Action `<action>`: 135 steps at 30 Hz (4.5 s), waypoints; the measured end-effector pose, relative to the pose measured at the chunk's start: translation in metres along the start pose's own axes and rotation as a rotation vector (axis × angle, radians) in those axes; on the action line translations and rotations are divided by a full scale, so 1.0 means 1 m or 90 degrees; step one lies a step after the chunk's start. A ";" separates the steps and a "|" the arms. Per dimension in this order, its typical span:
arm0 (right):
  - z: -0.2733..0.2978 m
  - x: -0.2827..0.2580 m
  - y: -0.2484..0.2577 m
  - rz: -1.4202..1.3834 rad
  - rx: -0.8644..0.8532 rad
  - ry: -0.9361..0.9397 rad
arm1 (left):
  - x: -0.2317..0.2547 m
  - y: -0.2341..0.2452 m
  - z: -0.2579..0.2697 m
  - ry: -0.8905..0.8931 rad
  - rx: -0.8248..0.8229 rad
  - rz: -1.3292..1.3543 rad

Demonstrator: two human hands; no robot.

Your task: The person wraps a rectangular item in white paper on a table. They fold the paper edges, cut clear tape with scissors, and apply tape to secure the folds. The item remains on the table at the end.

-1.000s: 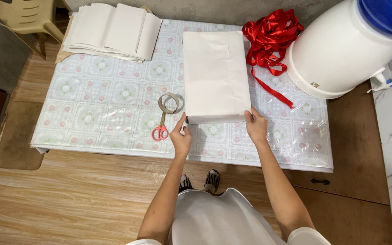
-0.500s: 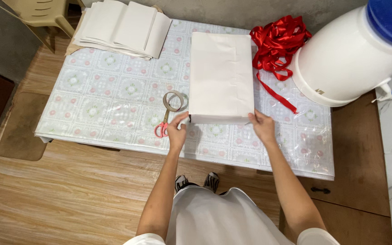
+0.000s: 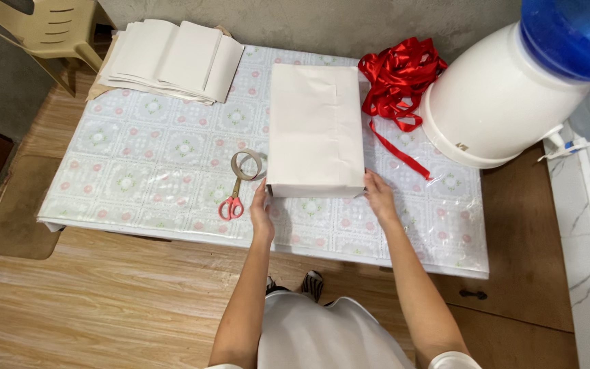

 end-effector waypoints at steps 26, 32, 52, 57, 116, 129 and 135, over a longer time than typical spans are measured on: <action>0.021 -0.040 -0.061 -0.235 -0.040 -0.195 | 0.111 -0.071 -0.020 -0.307 0.169 -0.342; 0.033 -0.027 -0.096 -0.409 -0.125 -0.192 | 0.180 -0.111 0.033 -0.425 0.109 -0.536; 0.021 -0.112 -0.079 0.071 0.004 0.057 | 0.175 -0.144 0.078 -0.559 -0.267 -0.657; 0.068 -0.151 -0.086 -0.017 -0.044 -0.074 | 0.139 -0.094 0.021 -0.190 -0.144 0.038; 0.149 -0.225 -0.092 0.167 0.159 0.496 | 0.178 -0.159 0.114 -0.807 -0.342 -0.695; 0.195 -0.217 -0.175 0.329 0.191 0.719 | 0.173 -0.033 0.082 -0.736 -0.104 -0.540; 0.167 -0.131 -0.322 0.584 -0.153 0.632 | 0.146 0.089 0.030 -0.364 0.077 -0.481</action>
Point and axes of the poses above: each hand's wrist, its own z-axis away from the middle knuckle, its own y-axis out of the back of the hand, x = y × z, the point moved 8 cm from there along -z, towards the middle knuckle
